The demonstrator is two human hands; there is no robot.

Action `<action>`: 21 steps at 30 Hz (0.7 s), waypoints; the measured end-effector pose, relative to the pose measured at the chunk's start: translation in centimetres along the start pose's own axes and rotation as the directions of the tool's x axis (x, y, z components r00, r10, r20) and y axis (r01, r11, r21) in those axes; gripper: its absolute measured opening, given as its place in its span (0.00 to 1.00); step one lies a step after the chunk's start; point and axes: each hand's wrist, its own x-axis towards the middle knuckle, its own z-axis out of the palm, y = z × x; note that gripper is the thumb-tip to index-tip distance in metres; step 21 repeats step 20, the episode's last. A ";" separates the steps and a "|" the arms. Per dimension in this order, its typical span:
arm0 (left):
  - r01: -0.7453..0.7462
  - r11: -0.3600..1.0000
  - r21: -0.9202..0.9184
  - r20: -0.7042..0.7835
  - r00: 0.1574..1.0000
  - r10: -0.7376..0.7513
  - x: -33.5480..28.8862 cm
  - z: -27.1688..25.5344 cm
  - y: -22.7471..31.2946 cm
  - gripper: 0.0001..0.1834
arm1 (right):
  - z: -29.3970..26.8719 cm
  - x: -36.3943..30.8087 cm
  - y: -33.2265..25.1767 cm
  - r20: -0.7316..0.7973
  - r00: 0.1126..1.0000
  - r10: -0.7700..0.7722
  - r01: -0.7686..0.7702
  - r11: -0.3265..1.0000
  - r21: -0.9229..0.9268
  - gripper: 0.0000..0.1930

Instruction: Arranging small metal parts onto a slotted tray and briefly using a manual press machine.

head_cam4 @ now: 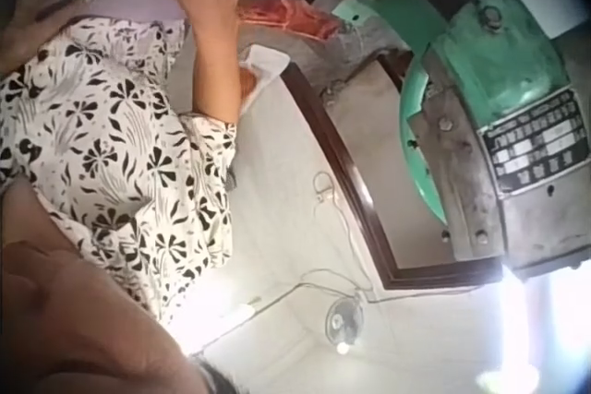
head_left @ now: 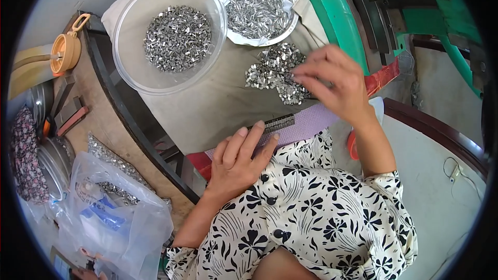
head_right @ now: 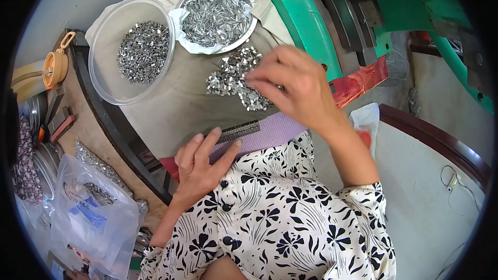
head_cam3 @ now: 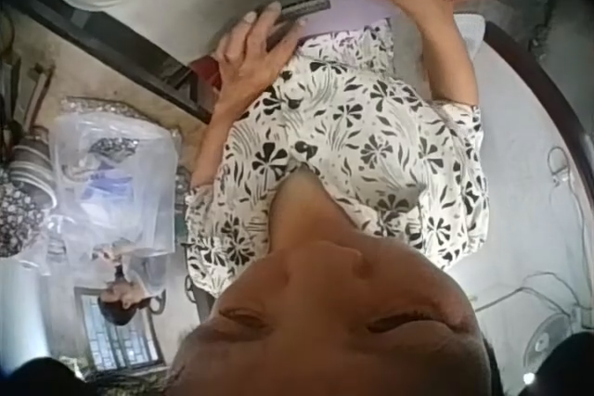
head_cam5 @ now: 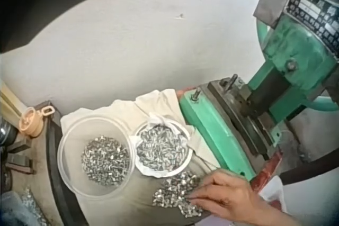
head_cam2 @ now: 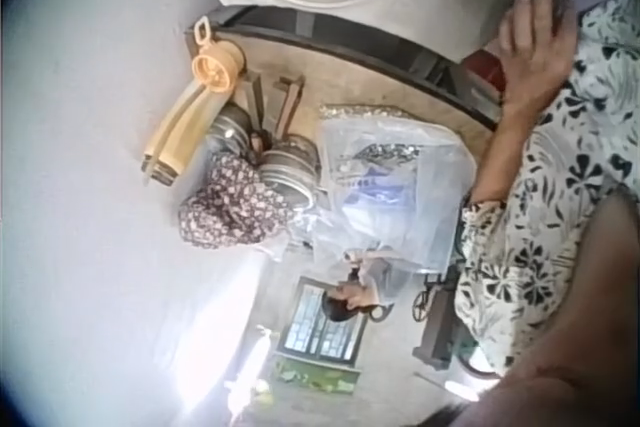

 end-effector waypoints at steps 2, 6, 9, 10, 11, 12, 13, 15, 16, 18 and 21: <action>0.007 1.000 -0.001 0.008 1.000 -0.007 0.0 -0.1 -0.1 0.11 | 0.0 -1.7 -0.2 0.037 0.999 0.027 -0.028 0.999 0.020 0.09; 0.235 0.959 -0.159 -0.049 0.968 -0.245 0.0 -0.7 -0.6 0.11 | 0.9 -3.6 -0.4 0.088 0.994 0.059 -0.058 0.998 -0.008 0.08; 0.337 0.918 -0.210 -0.031 0.936 -0.351 -0.4 -1.3 -1.6 0.16 | 1.6 -3.7 -0.5 0.101 0.994 0.033 -0.029 0.999 -0.046 0.08; 0.407 0.872 -0.272 0.024 0.909 -0.417 -0.6 -1.5 -1.7 0.16 | 1.8 -3.6 -0.5 0.099 0.995 0.016 -0.012 0.999 -0.038 0.08; 0.477 0.815 -0.328 0.095 0.875 -0.474 -0.7 -1.6 -1.8 0.17 | 2.0 -3.5 -0.6 0.106 0.994 0.009 -0.002 0.998 -0.065 0.08; 0.476 0.817 -0.326 0.082 0.875 -0.477 -0.9 -1.6 -1.9 0.17 | 2.1 -3.3 -0.7 0.108 0.994 0.012 -0.001 0.995 -0.096 0.08; 0.497 0.797 -0.343 0.112 0.864 -0.490 -1.0 -1.6 -1.9 0.17 | 2.2 -3.1 -0.8 0.115 0.993 0.000 0.011 0.996 -0.090 0.08; 0.521 0.775 -0.359 0.145 0.851 -0.505 -1.2 -1.6 -1.9 0.18 | 2.4 -3.0 -1.2 0.123 0.991 -0.047 0.070 0.979 -0.191 0.08; 0.516 0.779 -0.357 0.144 0.854 -0.500 -1.3 -1.5 -1.9 0.18 | 2.4 -2.9 -1.3 0.140 0.989 -0.049 0.075 0.980 -0.187 0.08; 0.514 0.782 -0.353 0.148 0.856 -0.496 -1.4 -1.5 -1.9 0.18 | 2.3 -2.6 -1.5 0.224 0.973 -0.055 0.115 0.958 -0.263 0.08; 0.518 0.778 -0.355 0.171 0.854 -0.491 -1.5 -1.4 -2.0 0.19 | 2.4 -2.3 -1.4 0.258 0.963 -0.081 0.152 0.951 -0.270 0.07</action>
